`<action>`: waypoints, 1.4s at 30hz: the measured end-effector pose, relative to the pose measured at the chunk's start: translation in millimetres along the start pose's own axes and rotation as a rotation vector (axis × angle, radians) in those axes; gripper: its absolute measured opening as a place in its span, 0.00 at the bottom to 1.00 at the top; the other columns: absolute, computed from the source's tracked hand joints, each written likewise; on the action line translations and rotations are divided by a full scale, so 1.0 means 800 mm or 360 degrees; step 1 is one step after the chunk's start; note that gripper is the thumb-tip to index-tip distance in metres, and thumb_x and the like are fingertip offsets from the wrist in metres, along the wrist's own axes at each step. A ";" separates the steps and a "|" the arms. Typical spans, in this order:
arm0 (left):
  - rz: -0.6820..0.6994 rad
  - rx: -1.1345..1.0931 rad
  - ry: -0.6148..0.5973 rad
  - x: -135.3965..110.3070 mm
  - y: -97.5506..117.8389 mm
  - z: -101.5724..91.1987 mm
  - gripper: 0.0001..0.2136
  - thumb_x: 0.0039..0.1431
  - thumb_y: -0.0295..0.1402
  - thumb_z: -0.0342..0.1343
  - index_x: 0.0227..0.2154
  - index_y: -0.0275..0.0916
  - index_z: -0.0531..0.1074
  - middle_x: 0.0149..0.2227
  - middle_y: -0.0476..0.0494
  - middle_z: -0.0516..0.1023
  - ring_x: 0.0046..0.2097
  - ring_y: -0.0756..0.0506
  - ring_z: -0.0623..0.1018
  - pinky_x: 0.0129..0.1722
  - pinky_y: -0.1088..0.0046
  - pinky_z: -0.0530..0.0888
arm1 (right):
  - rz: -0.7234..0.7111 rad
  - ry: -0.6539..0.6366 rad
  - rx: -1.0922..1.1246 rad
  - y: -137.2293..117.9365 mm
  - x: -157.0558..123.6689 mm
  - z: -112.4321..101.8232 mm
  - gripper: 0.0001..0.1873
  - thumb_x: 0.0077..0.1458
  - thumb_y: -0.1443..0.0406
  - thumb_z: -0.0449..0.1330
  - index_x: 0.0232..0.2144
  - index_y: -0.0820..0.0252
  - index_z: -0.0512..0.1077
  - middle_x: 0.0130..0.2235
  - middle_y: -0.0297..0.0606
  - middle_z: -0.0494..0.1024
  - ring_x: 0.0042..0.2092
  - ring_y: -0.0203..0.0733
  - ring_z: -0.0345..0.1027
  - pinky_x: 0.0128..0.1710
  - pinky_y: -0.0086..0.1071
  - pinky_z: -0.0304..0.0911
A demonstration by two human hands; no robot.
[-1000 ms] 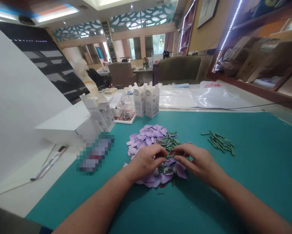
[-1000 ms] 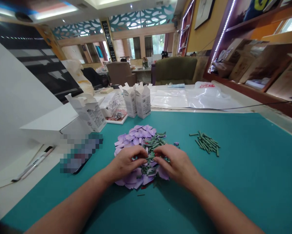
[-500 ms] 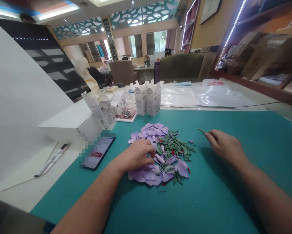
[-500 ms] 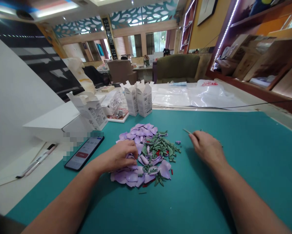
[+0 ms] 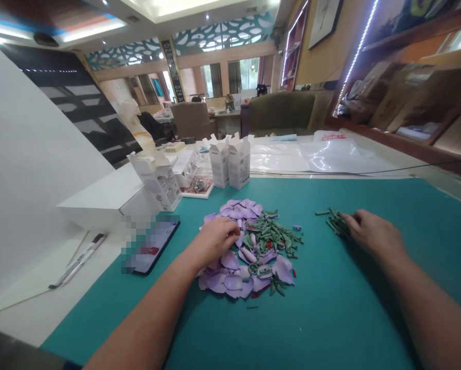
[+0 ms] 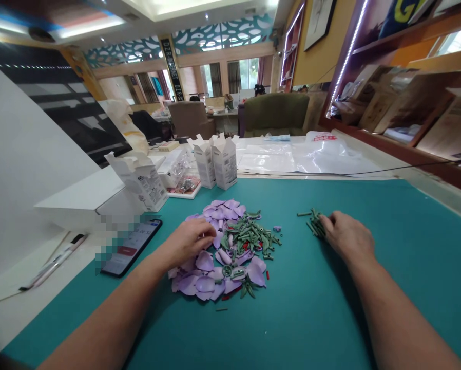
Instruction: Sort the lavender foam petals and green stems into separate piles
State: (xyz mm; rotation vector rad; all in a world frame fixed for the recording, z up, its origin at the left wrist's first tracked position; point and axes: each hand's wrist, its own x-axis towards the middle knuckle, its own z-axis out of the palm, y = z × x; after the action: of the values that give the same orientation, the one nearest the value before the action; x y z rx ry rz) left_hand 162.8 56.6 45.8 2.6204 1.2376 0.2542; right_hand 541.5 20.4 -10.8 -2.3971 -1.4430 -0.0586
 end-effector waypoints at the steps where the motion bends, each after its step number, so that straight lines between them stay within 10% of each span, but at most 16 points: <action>1: 0.0005 -0.0040 0.0053 0.004 0.002 0.002 0.07 0.60 0.27 0.51 0.34 0.39 0.75 0.38 0.45 0.77 0.41 0.46 0.74 0.42 0.71 0.68 | -0.0016 0.0038 0.0006 0.002 0.001 0.002 0.18 0.58 0.52 0.50 0.22 0.54 0.61 0.27 0.43 0.69 0.26 0.44 0.56 0.26 0.36 0.48; 24: -0.0045 0.0638 -0.0028 0.076 0.081 0.036 0.09 0.59 0.36 0.55 0.35 0.37 0.76 0.44 0.36 0.76 0.50 0.35 0.71 0.48 0.55 0.67 | -0.0478 0.0408 0.0060 -0.029 -0.008 0.025 0.15 0.62 0.59 0.49 0.29 0.58 0.70 0.31 0.41 0.72 0.33 0.43 0.61 0.32 0.34 0.48; 36: -0.0220 0.0440 -0.0089 0.075 0.069 0.030 0.06 0.58 0.30 0.52 0.31 0.39 0.73 0.42 0.39 0.76 0.48 0.38 0.73 0.45 0.61 0.68 | -0.0555 0.0427 0.0180 -0.038 -0.011 0.018 0.15 0.61 0.59 0.49 0.28 0.57 0.69 0.30 0.41 0.73 0.33 0.43 0.62 0.33 0.35 0.52; 42: -0.0106 -0.0141 0.0086 0.067 0.065 0.015 0.03 0.59 0.28 0.52 0.32 0.40 0.69 0.35 0.47 0.76 0.38 0.46 0.74 0.36 0.72 0.67 | -0.0702 0.0241 0.0804 -0.076 -0.037 -0.008 0.12 0.60 0.60 0.51 0.30 0.56 0.71 0.32 0.39 0.76 0.35 0.43 0.68 0.36 0.34 0.60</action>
State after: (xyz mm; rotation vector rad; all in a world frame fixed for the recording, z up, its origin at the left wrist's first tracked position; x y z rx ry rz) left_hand 237.8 64.7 52.2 2.5077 1.2976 0.3613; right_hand 475.4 19.4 5.1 -1.6192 -1.6506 0.0174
